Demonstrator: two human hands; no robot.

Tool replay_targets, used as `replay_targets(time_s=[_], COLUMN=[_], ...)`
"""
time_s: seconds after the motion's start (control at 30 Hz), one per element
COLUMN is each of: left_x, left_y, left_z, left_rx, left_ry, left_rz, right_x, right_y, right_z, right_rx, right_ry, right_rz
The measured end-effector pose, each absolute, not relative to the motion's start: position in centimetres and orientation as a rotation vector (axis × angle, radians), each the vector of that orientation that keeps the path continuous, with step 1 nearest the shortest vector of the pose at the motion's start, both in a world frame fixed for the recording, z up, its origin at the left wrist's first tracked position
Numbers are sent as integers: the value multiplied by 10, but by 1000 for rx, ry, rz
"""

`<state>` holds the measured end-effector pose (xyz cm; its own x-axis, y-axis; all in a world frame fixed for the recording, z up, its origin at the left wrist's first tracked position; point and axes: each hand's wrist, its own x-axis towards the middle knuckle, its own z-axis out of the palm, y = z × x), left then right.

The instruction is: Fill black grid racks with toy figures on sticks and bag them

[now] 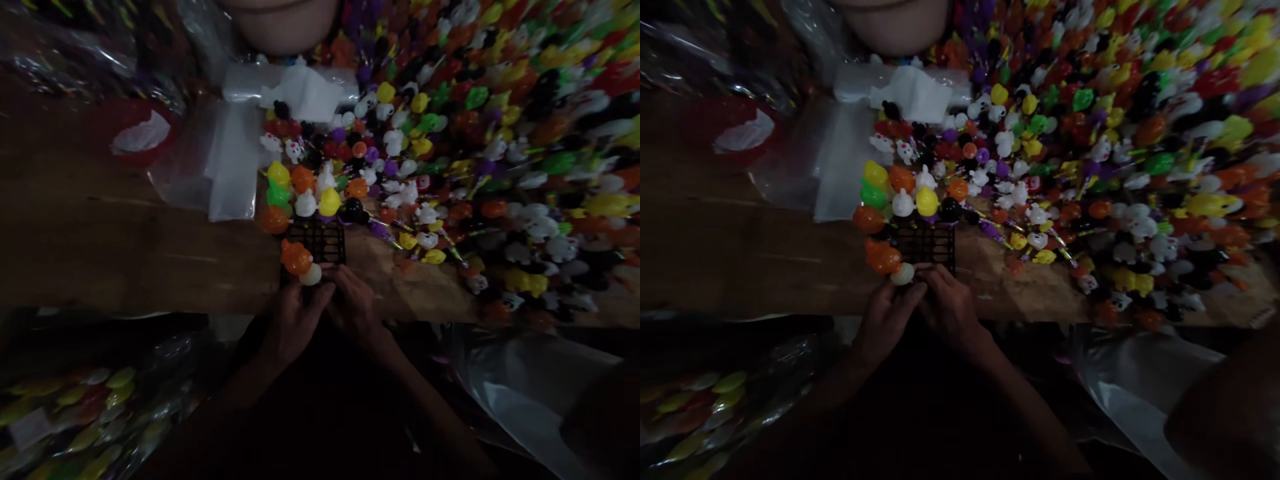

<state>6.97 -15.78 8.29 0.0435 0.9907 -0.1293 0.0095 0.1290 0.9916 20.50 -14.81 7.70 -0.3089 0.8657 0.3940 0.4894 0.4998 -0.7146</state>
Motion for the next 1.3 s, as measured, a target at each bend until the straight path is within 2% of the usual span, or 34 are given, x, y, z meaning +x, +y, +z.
replay_targets(time_s=[0.17,0.43,0.57,0.7,0.9,1.1,1.3], left_x=[72,83,111,132,137,108,60], left_y=[-147,-156,-153,-147,-144,-153,-155], left_z=[86,76,72,71,69,58,56], left_rx=[1115,1334,1342,1391,1419,1542,1930], left_ry=[1121,1250,1241,1196,1128,1194,1251], left_rz=[1114,1169,1034,950,821,879,1092], right_x=[238,358,380,389,402,399,392], right_y=[-151,-130,-115,-104,-91,-70,-51], right_z=[80,98,100,94,87,96,107], right_rx=[-1236,-1831,-2158,-2304,-2285,-2386,-2522], right_ry=[-2021,-1734,-1729,-1755,-1836,-1795,-1727], right_rz=[622,-166,-340,-291,-155,-95,-20])
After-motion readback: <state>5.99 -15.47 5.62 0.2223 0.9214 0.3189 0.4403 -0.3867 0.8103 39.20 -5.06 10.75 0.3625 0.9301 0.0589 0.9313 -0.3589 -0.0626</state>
